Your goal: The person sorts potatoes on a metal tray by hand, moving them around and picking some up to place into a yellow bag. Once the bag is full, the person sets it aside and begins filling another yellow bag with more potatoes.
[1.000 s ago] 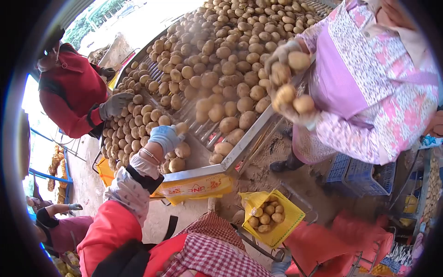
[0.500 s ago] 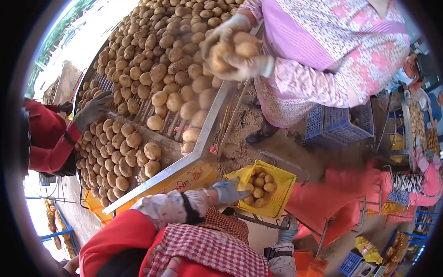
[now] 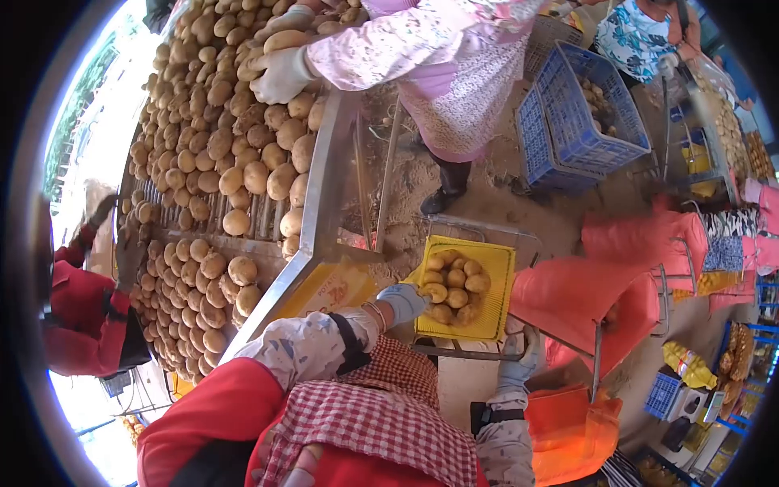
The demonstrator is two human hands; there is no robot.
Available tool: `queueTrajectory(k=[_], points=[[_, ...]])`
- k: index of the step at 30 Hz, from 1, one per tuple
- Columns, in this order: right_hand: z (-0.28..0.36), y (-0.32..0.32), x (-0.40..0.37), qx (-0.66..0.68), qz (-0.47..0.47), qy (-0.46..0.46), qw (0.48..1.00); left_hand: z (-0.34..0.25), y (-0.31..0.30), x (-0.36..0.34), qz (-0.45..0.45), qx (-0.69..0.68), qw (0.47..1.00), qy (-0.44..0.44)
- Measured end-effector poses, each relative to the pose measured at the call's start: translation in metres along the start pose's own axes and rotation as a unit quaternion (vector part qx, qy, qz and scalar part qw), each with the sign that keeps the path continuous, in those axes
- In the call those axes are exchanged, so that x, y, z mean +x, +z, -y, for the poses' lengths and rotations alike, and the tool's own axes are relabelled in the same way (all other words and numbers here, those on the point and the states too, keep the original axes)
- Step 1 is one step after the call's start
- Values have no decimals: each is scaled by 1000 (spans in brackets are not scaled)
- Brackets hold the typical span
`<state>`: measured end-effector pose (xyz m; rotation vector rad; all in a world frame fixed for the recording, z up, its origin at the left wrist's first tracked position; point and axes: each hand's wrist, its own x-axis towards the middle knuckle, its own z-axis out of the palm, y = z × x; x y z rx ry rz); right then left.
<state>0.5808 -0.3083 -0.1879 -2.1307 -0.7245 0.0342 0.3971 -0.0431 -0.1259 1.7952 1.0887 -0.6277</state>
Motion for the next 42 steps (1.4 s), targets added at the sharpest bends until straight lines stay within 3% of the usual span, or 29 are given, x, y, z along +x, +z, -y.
queueTrajectory(k=[2,5,7,8,9,10,11,12,15,18,24,30,31,32,33,34,35,36,38,40,41,42], points=[[4,-4,0,15,-24,8,1000,6,3,4,-3,21,999,27],[-21,-11,5,-22,52,-34,998,25,22,21,-15,37,997,69],[-55,-8,2,17,99,66,993,38,41,36,-21,49,993,108],[-43,-12,10,5,142,23,990,42,39,41,-32,61,987,145],[-52,-6,10,45,127,33,990,40,34,35,-36,55,991,120],[-43,-8,11,112,126,124,978,35,28,25,-40,45,994,96],[-38,-4,10,131,91,109,981,32,22,19,-38,63,990,123],[-4,-13,17,-62,106,-1,993,30,20,14,-30,82,984,153],[-14,-12,13,-65,88,16,994,26,26,14,-35,-9,997,66],[-6,-11,20,-101,111,47,988,24,23,13,-31,-4,998,59],[-56,1,14,-21,25,24,999,22,25,13,-40,51,990,127],[-32,-8,17,-25,63,57,996,28,32,23,-47,17,991,124],[-45,0,21,-32,60,69,995,33,35,33,-31,86,983,160],[-82,10,26,112,56,105,987,31,29,27,-38,72,985,151],[-57,-1,22,247,43,144,957,32,28,21,-35,58,988,142],[-30,-11,14,-4,123,134,983,36,29,21,-34,50,986,159],[-14,-11,17,-27,133,105,985,39,29,24,-36,40,983,176],[-11,-19,15,-50,146,73,985,39,32,22,-29,31,990,135],[-19,-11,18,-99,97,-72,988,26,19,14,-24,29,994,102],[-12,-12,20,-114,117,-31,986,9,-4,-10,0,36,997,63],[-6,-15,20,-122,147,3,982,39,34,40,7,35,998,59],[-3,-17,21,-124,148,7,981,33,27,28,11,36,998,58]])
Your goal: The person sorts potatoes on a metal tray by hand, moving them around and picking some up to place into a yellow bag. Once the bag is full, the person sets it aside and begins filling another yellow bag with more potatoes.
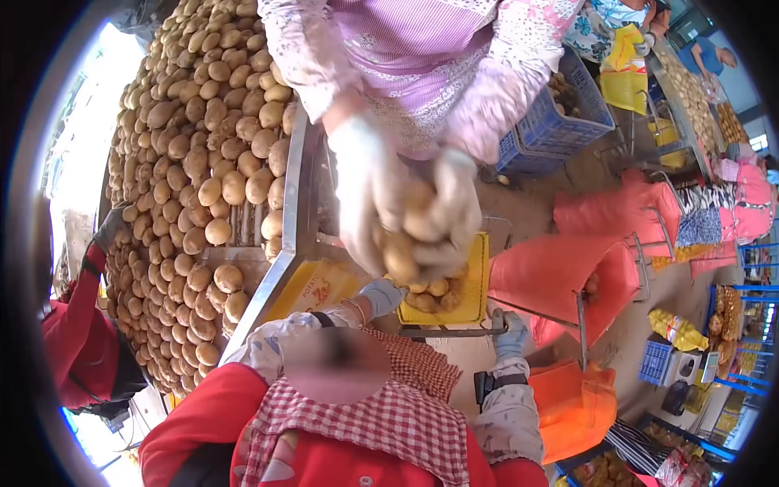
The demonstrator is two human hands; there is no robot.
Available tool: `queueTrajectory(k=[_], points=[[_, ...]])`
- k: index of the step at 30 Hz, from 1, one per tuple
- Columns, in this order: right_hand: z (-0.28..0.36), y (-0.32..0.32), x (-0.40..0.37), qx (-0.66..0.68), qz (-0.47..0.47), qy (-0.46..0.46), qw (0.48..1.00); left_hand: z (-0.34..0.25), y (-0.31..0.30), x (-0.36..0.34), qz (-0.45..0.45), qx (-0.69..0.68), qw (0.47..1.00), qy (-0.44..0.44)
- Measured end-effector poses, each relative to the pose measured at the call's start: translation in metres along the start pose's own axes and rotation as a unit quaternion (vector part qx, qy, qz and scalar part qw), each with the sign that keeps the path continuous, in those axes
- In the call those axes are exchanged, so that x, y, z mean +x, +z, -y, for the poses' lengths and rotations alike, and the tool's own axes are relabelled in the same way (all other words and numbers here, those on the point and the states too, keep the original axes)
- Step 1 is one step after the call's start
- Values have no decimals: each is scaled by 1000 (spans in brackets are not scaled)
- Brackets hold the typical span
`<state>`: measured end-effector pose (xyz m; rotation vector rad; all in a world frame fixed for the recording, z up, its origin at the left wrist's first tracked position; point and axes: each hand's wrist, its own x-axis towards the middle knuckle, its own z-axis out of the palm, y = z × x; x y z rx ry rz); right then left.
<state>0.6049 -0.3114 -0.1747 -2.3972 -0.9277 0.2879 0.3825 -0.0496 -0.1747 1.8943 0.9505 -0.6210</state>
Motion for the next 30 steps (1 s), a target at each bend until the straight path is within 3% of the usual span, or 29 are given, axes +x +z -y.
queueTrajectory(k=[2,4,6,9,11,12,13,14,15,16,17,18,19,20,21,22,23,25,26,27,28,29,30], points=[[4,-4,0,-32,63,52,996,-23,-30,-36,23,-46,998,-40],[0,-2,-1,-38,38,26,998,-2,-4,-16,8,-29,999,-21],[6,-12,1,-124,142,89,978,4,6,-14,-6,-18,1000,-2],[21,-25,-5,-233,157,58,958,5,-1,-22,-14,-22,1000,10],[-69,-30,-35,-320,283,-51,903,25,-25,-11,-13,59,997,42],[-40,-73,-41,-423,488,-224,730,35,-40,-2,-8,106,992,65],[-76,-86,-78,-211,447,73,866,39,-47,8,-7,144,986,89],[2,-124,-64,-79,460,339,817,41,-44,12,-7,172,979,106],[0,-144,-71,59,456,383,801,37,-35,9,-9,161,982,102],[-47,-142,-62,-29,430,98,897,32,-24,3,-56,79,993,62],[-93,-132,-51,-109,359,-197,906,30,-19,1,-103,1,994,23],[-31,-131,-15,2,264,38,964,28,-26,-1,-103,0,994,20],[12,-111,28,57,149,130,979,24,-32,-6,-96,-35,995,-5],[24,-88,78,60,62,86,993,20,-33,-8,-89,-72,993,-31],[77,-85,132,24,169,182,968,22,-28,-5,-91,-84,992,-37],[42,-53,179,43,182,83,979,28,-24,-1,-94,-85,991,-40],[112,-42,215,96,225,313,918,36,-19,2,-95,-83,991,-45],[134,-6,264,-51,259,152,953,48,-3,6,-91,-69,993,-8],[185,-10,271,-124,332,202,913,51,1,8,-88,-52,994,39],[180,-1,288,-130,337,200,911,46,-4,1,-87,-59,994,35],[164,3,308,-270,426,29,863,34,-15,-15,-65,-83,994,3],[156,11,322,-395,491,-147,762,26,-22,-24,-45,-110,992,-30],[157,22,320,-403,496,-154,754,26,-19,-26,-47,-125,991,-33]])
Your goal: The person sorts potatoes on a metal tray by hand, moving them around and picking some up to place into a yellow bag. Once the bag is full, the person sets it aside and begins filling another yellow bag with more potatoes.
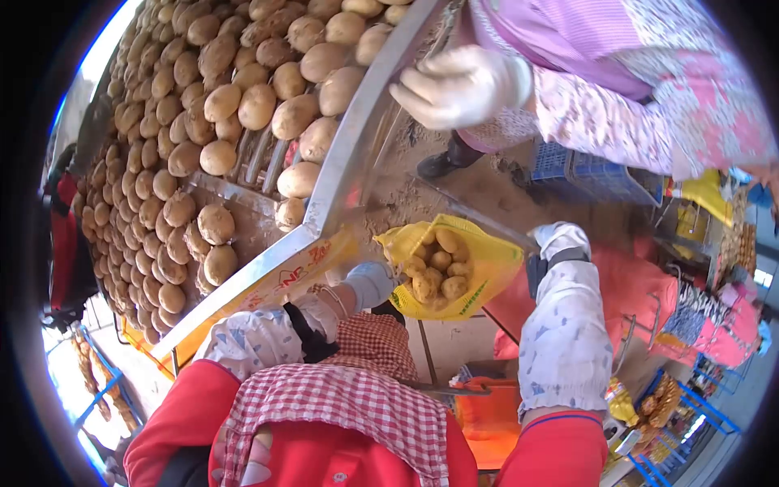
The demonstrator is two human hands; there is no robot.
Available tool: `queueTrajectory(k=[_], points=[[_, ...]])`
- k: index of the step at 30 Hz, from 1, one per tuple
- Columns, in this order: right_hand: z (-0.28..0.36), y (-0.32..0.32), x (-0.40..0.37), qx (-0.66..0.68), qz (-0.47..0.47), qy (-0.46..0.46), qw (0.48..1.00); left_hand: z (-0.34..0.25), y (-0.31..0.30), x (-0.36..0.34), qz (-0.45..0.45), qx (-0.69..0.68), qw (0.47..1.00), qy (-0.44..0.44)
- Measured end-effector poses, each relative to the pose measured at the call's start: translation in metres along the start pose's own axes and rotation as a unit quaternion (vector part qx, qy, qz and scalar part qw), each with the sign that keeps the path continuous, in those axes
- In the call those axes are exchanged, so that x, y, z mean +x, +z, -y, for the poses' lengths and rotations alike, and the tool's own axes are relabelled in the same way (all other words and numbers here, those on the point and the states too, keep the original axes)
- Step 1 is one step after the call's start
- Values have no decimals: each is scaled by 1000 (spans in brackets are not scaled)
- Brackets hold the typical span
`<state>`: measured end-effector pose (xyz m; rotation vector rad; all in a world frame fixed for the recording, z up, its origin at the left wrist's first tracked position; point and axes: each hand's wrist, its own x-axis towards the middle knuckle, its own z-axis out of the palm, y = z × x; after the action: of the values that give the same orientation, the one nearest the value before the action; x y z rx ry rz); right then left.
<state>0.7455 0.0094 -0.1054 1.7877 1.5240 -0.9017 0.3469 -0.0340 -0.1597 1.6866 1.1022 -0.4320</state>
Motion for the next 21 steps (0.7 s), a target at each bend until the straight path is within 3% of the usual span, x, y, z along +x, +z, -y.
queueTrajectory(k=[2,4,5,6,7,8,10,11,13,14,15,16,18,19,20,21], points=[[20,14,1,-209,44,143,966,3,6,-6,0,-17,1000,17],[12,29,-21,-154,18,26,987,8,8,-12,-19,-82,996,-12],[26,23,-33,46,42,130,990,9,11,-18,-28,-133,990,-33],[37,16,-47,243,62,232,940,8,11,-20,-24,-140,989,-34],[27,42,-48,451,-24,263,853,6,7,-18,-8,-164,986,-40],[-17,90,-33,451,-151,86,876,4,5,-16,5,-189,981,-47],[17,83,-46,531,-263,183,785,9,14,-11,-6,-177,984,-30],[6,91,-38,529,-258,176,789,9,17,-10,-23,-191,981,-35],[-19,107,-18,453,-475,196,728,7,18,-13,-40,-204,977,-43],[18,51,-59,571,-524,150,613,6,14,-18,-45,-207,977,-34],[-22,44,-57,615,-558,140,539,5,14,-23,-49,-209,976,-26],[-8,39,-71,532,-589,112,598,9,22,-21,-47,-203,978,-27],[-19,69,-73,557,-588,90,579,16,37,-5,-50,-234,966,-100],[-8,87,-88,497,-569,78,650,1,16,-19,-20,-224,967,-120],[-1,107,-105,430,-543,64,718,8,31,-10,-23,-226,966,-120],[8,135,-108,387,-505,44,770,25,62,8,-105,-197,975,-6]])
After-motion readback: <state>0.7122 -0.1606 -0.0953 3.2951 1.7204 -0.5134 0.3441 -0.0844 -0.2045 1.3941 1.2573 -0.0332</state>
